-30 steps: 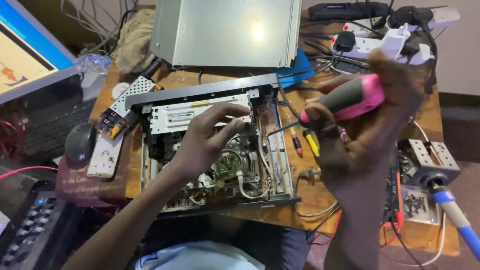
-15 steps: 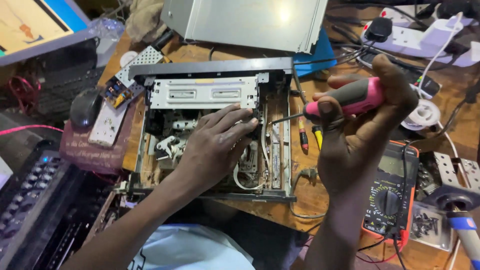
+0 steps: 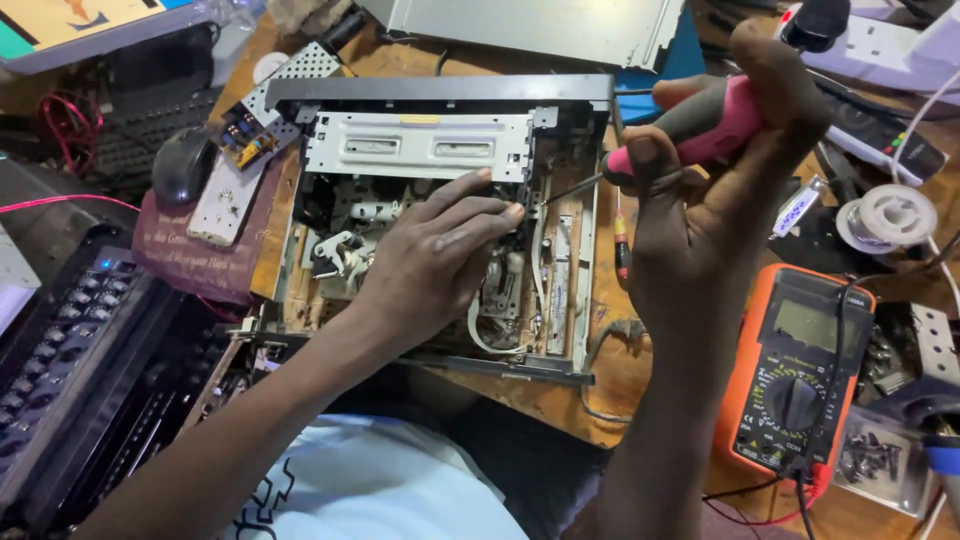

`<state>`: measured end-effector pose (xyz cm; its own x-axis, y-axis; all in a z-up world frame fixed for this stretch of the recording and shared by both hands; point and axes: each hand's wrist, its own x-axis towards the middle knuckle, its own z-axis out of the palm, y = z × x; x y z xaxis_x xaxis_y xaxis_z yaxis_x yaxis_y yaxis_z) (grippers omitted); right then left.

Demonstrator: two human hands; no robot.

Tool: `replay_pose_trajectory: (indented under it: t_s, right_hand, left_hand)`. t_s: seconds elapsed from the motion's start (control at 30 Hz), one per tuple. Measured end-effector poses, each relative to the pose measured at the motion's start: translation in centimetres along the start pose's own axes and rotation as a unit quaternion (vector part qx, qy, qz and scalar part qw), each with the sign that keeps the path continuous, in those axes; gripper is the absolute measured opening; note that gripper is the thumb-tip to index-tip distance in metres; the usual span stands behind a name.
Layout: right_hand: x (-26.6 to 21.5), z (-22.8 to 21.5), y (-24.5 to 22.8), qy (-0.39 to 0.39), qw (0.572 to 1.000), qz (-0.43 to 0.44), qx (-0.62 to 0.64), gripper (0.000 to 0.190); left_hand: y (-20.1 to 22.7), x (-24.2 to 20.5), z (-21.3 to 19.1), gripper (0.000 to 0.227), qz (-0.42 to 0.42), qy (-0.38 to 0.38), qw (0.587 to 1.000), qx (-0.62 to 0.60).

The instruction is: The person uses a pink screwdriver to work on the internal components of a disassembled electronic device, likely a VCR or DVD player. They manipulate wires and parts within the chassis while seated at a cluttered workbench.

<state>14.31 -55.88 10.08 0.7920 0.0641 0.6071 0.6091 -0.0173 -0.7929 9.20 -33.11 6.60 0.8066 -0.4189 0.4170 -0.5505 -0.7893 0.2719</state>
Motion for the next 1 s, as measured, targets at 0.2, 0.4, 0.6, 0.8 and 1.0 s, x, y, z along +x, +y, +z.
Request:
replay_pose_trajectory:
  t_s: [0.2,0.4,0.6,0.8,1.0]
  right_hand:
    - [0.5,0.6,0.4,-0.027,0.999,-0.015,-0.039,0.042]
    - [0.8,1.4,-0.4,-0.037,0.998,0.029,-0.032,0.04]
    - [1.4,1.3,-1.2,-0.081,0.992,0.043,-0.086,0.046]
    - [4.2,1.6,-5.0,-0.179,0.971,0.021,-0.156,0.054]
    - [5.8,3.8,-3.9,-0.134,0.946,-0.095,-0.28,0.037]
  left_hand:
    - [0.0,0.1,-0.1,0.041,-0.005,0.015,1.0,-0.008]
    - [-0.3,0.0,-0.1,0.045,-0.011,-0.011,1.0,-0.016]
    - [-0.3,0.0,-0.1,0.045,-0.02,-0.01,0.999,-0.025]
    - [-0.1,2.4,-0.7,0.036,-0.126,0.047,0.978,-0.161]
    - [-0.3,7.0,-3.2,0.044,-0.201,0.013,0.916,-0.347]
